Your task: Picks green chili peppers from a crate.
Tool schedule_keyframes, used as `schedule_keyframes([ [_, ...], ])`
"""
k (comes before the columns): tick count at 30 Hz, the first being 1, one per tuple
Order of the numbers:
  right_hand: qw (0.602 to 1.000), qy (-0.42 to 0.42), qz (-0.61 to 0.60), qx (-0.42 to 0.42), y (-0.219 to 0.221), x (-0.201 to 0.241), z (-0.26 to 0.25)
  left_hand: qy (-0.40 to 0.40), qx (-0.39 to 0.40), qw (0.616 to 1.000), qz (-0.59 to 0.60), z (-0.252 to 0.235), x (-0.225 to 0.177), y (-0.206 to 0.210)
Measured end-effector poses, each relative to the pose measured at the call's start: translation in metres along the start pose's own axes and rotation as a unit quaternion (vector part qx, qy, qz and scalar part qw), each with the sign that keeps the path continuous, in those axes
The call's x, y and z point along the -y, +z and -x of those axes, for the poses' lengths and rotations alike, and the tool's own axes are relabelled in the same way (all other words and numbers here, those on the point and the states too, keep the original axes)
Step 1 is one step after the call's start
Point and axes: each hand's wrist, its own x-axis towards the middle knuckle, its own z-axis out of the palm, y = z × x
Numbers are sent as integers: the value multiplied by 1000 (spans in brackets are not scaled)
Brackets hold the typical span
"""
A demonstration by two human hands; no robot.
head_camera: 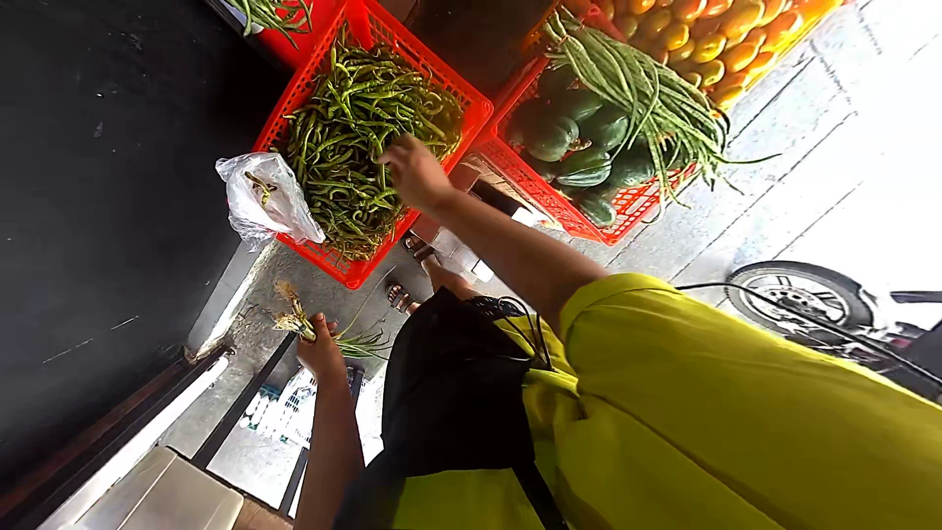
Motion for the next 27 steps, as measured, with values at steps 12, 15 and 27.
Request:
schedule_keyframes([
  [12, 973, -9, 212, 91, 4, -36, -20, 44, 19, 998, -28, -16, -28, 6],
  [15, 979, -20, 195, 60, 5, -41, -20, 42, -4, 998, -43, -17, -33, -9],
  [27, 985, -73, -108, -110, -21, 31, 26, 43, -24, 993, -104, -55, -26, -82],
])
